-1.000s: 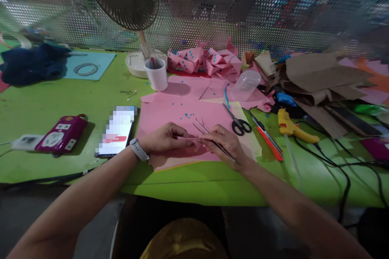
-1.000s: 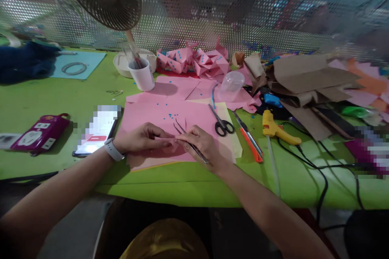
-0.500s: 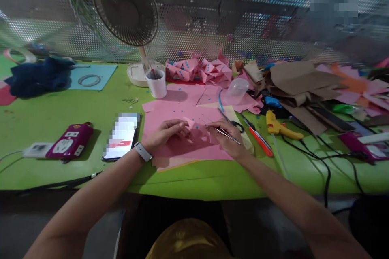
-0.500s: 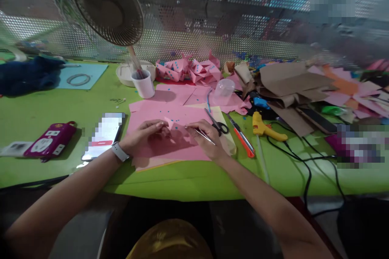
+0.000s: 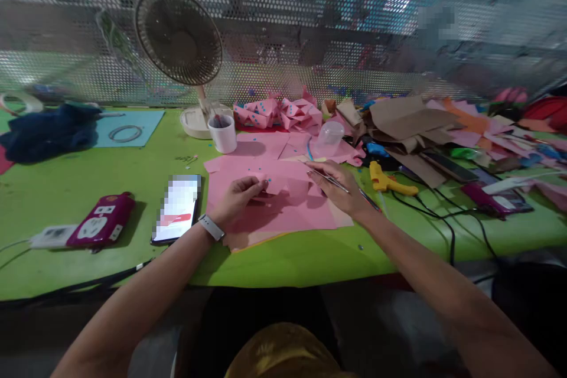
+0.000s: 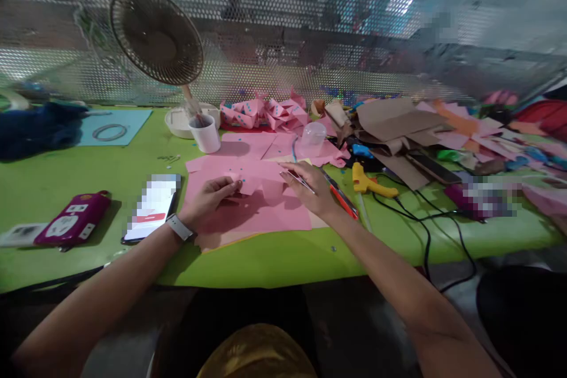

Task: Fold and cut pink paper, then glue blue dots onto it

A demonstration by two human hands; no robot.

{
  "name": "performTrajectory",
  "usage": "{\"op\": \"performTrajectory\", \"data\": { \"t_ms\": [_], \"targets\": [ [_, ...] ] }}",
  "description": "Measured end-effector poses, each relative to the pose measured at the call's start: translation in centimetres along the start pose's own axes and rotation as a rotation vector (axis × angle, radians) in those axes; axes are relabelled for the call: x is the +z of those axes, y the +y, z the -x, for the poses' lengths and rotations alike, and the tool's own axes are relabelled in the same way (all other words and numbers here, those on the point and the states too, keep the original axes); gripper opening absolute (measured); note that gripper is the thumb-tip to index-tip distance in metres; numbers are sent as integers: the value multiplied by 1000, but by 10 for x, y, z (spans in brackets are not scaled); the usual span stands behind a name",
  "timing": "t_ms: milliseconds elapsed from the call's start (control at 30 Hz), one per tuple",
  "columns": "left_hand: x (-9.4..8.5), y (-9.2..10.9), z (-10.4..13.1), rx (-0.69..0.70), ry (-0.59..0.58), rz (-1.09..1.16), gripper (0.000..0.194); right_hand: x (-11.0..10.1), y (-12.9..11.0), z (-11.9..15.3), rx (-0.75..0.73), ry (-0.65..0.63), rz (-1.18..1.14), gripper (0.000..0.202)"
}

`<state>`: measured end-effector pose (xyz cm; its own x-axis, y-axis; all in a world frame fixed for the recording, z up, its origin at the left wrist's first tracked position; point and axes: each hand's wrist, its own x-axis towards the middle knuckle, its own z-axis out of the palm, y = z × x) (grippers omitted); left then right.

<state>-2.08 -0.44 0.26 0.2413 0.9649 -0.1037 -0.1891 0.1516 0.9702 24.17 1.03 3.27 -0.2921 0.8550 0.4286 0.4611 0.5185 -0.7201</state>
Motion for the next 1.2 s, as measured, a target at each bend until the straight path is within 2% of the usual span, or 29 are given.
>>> {"op": "performTrajectory", "data": {
  "t_ms": [67,133,300,400,467,567,667,767,867,1000,1133,1200],
  "targets": [
    [-2,1,-2,32,74,8,40,-9,15,2,-186,-90,310,30],
    [-4,2,-3,57,137,24,40,-12,30,6,-296,-198,552,31],
    [-6,2,-4,99,209,41,38,-2,47,11,-413,-344,749,41],
    [-6,2,-4,103,219,31,37,-9,47,13,-468,-351,822,50],
    [-6,2,-4,104,221,33,36,-27,50,16,-417,-277,872,50],
    [-6,2,-5,99,218,53,35,-71,64,29,-198,-164,987,51],
    [-5,2,-6,98,216,73,35,-117,84,47,205,-215,1137,59],
    [-4,1,-6,98,201,86,35,-143,104,61,328,-272,1164,57],
    [-3,1,-5,107,184,80,33,-148,117,66,362,-300,1154,57],
    [-4,1,-6,117,192,97,33,-145,121,66,375,-281,1132,49],
    [-5,1,-6,109,211,111,35,-147,114,71,395,-74,1103,44],
    [-5,1,-6,105,213,101,36,-145,106,71,408,28,962,44]
  ]
}}
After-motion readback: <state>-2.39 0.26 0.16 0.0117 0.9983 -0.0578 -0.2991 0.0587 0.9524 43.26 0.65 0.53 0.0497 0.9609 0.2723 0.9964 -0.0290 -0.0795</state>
